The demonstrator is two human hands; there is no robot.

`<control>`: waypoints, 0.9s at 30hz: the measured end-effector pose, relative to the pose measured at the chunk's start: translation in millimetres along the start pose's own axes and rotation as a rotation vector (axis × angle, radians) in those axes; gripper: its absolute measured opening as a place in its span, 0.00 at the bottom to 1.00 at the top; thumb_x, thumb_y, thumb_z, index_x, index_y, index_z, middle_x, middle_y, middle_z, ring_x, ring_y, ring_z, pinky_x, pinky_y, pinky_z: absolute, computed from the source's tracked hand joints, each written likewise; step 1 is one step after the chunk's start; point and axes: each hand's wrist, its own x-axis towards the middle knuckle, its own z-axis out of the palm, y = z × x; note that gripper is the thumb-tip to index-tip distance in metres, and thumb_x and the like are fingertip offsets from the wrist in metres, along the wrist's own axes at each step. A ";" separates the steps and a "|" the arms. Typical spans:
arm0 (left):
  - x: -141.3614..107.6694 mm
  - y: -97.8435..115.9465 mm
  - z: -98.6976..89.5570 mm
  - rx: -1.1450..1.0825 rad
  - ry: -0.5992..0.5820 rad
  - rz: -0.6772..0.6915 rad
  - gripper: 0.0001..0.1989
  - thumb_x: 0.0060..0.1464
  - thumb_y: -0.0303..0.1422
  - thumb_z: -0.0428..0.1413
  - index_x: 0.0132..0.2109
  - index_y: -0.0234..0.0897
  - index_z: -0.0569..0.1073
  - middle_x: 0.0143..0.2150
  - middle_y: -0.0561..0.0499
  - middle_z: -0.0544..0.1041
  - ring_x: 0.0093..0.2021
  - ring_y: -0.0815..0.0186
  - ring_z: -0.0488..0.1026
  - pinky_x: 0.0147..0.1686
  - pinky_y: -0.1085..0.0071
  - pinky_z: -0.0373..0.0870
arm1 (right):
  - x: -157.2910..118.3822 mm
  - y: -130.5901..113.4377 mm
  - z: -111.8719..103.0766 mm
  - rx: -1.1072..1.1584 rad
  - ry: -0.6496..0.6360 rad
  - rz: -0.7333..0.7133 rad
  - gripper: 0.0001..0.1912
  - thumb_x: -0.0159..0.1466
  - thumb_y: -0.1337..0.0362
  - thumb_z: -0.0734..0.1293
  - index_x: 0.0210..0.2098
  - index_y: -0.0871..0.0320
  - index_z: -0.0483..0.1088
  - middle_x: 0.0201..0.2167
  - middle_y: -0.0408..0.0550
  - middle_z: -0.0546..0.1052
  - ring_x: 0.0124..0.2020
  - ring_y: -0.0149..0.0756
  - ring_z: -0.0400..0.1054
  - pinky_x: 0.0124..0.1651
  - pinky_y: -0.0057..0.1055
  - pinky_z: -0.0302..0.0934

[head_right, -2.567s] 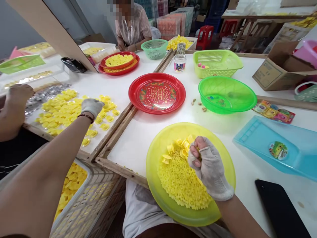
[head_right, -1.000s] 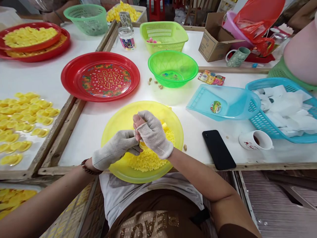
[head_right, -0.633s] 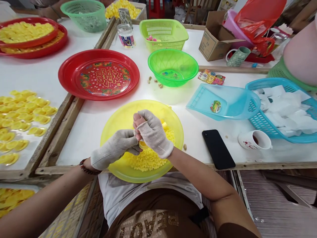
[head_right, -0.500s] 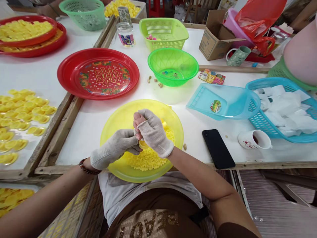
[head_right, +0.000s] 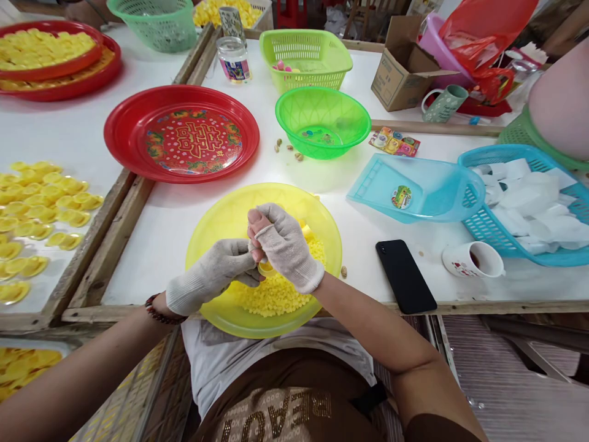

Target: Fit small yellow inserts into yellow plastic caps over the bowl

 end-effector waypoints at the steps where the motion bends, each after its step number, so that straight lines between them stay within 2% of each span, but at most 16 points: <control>1: 0.1 -0.2 0.0 0.002 0.001 -0.003 0.08 0.52 0.33 0.59 0.36 0.32 0.74 0.29 0.50 0.79 0.29 0.67 0.80 0.33 0.74 0.80 | 0.3 0.2 0.1 0.007 0.006 0.002 0.19 0.65 0.49 0.70 0.31 0.54 0.61 0.22 0.34 0.66 0.17 0.22 0.61 0.19 0.23 0.52; 7: -0.7 1.3 1.0 -0.001 0.021 -0.013 0.03 0.50 0.26 0.55 0.34 0.32 0.72 0.29 0.50 0.79 0.29 0.66 0.80 0.32 0.73 0.80 | 3.9 -0.8 -3.7 0.096 0.063 0.050 0.21 0.66 0.49 0.69 0.29 0.55 0.58 0.21 0.33 0.64 0.15 0.21 0.58 0.19 0.23 0.48; 13: -0.9 1.7 0.0 -0.003 0.007 0.004 0.07 0.52 0.33 0.59 0.35 0.32 0.74 0.30 0.50 0.79 0.29 0.67 0.80 0.33 0.73 0.80 | 0.7 2.2 -0.7 0.008 -0.039 0.018 0.19 0.65 0.49 0.70 0.30 0.55 0.62 0.22 0.34 0.66 0.17 0.23 0.62 0.20 0.23 0.53; 18: 0.3 0.6 0.8 -0.013 0.001 -0.010 0.03 0.52 0.27 0.56 0.35 0.32 0.72 0.29 0.50 0.79 0.30 0.66 0.81 0.34 0.73 0.80 | 5.9 -2.9 -0.2 0.111 0.082 0.129 0.22 0.63 0.49 0.72 0.29 0.55 0.58 0.20 0.33 0.62 0.15 0.20 0.53 0.18 0.21 0.45; 21: -5.4 5.7 1.0 -0.046 0.036 0.000 0.06 0.54 0.29 0.57 0.40 0.31 0.74 0.29 0.50 0.79 0.29 0.66 0.80 0.33 0.73 0.80 | 7.3 -9.0 -4.2 0.203 0.096 0.190 0.23 0.63 0.49 0.72 0.28 0.55 0.56 0.20 0.33 0.61 0.15 0.19 0.49 0.17 0.20 0.43; 24: -20.9 13.4 -9.5 -0.093 0.112 0.078 0.10 0.55 0.32 0.60 0.43 0.30 0.75 0.30 0.49 0.80 0.29 0.67 0.80 0.33 0.73 0.79 | 2.5 -13.4 -7.2 0.267 0.120 0.216 0.23 0.62 0.53 0.74 0.28 0.55 0.56 0.20 0.32 0.60 0.14 0.19 0.48 0.16 0.18 0.42; 27: -44.6 16.3 -41.4 -0.142 0.271 0.208 0.13 0.55 0.33 0.61 0.45 0.30 0.75 0.34 0.47 0.81 0.29 0.68 0.79 0.33 0.72 0.79 | -1.9 -14.8 -9.3 0.295 0.149 0.250 0.21 0.62 0.56 0.74 0.29 0.56 0.58 0.20 0.33 0.60 0.14 0.18 0.48 0.16 0.17 0.43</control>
